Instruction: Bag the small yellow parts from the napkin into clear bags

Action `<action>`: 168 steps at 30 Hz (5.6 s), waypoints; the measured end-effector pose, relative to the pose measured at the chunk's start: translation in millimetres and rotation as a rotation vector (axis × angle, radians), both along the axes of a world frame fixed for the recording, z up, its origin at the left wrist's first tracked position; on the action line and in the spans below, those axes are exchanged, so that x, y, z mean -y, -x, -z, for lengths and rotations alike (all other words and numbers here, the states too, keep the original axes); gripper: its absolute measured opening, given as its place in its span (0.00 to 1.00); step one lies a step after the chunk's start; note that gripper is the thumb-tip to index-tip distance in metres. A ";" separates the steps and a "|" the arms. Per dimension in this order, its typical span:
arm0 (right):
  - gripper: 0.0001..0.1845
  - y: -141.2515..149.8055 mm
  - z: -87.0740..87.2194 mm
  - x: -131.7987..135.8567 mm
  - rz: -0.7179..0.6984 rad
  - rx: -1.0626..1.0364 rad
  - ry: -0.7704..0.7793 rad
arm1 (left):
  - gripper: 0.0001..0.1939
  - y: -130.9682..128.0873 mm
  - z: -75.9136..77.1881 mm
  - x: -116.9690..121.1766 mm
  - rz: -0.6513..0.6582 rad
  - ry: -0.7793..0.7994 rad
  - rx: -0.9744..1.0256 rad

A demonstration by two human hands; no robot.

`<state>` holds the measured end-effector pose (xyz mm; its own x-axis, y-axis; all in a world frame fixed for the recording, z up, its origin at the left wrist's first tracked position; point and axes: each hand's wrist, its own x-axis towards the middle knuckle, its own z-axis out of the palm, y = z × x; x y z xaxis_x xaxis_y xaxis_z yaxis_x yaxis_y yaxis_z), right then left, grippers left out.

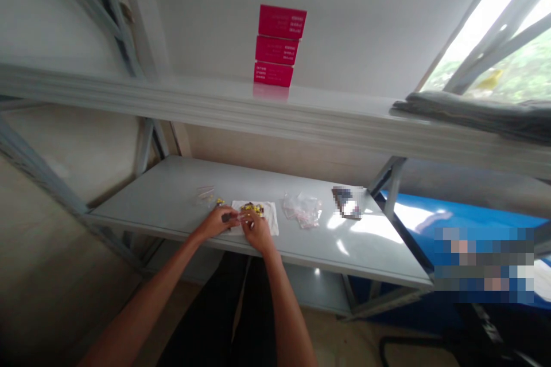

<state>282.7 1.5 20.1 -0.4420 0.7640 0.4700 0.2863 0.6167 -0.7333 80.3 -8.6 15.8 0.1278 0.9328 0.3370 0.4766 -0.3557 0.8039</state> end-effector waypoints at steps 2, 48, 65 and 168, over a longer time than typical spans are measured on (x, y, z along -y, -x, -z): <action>0.16 0.7 0.6 0.6 -0.010 0.054 -0.016 | 0.19 0.1 -0.8 0.7 0.008 0.015 0.015; 0.13 -2.6 -0.4 -5.9 0.088 -0.090 -0.088 | 0.17 4.9 -6.1 0.7 -0.006 0.093 0.237; 0.09 -1.4 4.4 -6.8 0.302 0.033 -0.174 | 0.19 2.0 -8.6 2.0 -0.032 0.064 0.118; 0.17 -1.5 2.5 -6.7 -0.007 -0.175 0.227 | 0.14 1.8 -13.4 1.2 0.040 0.042 0.169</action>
<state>284.2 8.2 17.6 -0.3751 0.8556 0.3567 0.1393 0.4324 -0.8908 78.4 -9.9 29.1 0.1101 0.9417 0.3178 0.3193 -0.3363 0.8860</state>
